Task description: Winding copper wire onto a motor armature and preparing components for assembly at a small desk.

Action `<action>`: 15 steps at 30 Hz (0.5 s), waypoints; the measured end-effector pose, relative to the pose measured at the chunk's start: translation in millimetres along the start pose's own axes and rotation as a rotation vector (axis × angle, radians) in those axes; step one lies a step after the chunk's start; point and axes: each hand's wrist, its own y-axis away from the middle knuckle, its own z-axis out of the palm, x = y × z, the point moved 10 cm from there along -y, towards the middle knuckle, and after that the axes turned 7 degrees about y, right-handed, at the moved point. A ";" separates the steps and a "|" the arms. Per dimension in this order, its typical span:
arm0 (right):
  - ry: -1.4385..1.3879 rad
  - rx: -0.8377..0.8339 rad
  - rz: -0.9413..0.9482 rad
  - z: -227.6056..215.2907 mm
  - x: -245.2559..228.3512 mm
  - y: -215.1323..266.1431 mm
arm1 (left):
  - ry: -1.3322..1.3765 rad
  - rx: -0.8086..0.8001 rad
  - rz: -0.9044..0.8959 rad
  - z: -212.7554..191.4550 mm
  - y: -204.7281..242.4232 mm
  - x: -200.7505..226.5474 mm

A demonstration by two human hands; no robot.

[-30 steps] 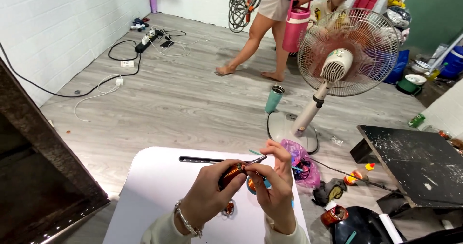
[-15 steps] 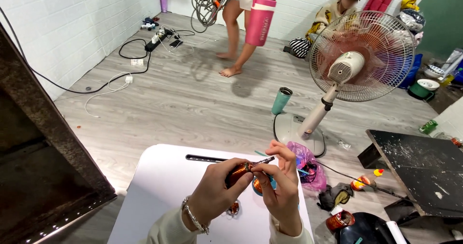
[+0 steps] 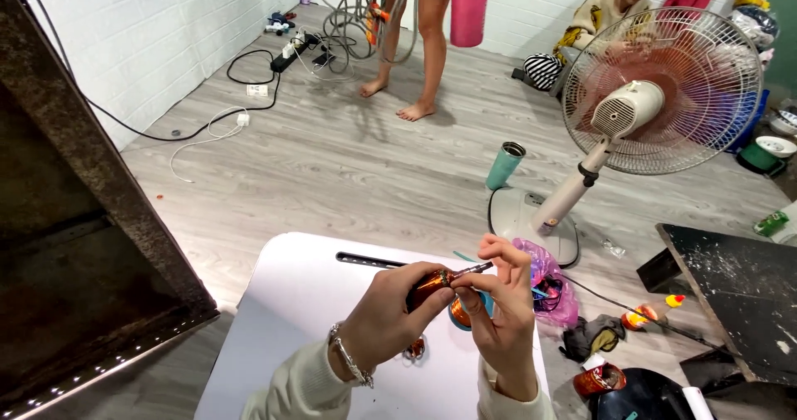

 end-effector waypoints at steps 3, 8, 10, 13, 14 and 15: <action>0.037 -0.001 -0.019 -1.6 -1.5 2.3 | 0.000 0.007 -0.017 -0.3 0.2 -0.1; 0.056 -0.007 -0.015 -3.0 0.4 5.5 | -0.009 0.036 -0.001 -3.8 1.2 2.3; 0.063 -0.014 -0.002 -3.7 0.8 6.0 | -0.014 0.046 -0.011 -4.4 1.4 1.6; 0.073 -0.009 -0.010 -5.3 -0.3 6.2 | -0.031 0.050 -0.001 -4.9 1.3 2.5; 0.081 -0.014 -0.007 -6.0 -0.2 6.7 | -0.042 0.053 0.007 -4.3 1.5 3.4; 0.088 -0.018 -0.003 -6.1 0.2 7.9 | -0.052 0.054 0.014 -3.9 2.2 3.5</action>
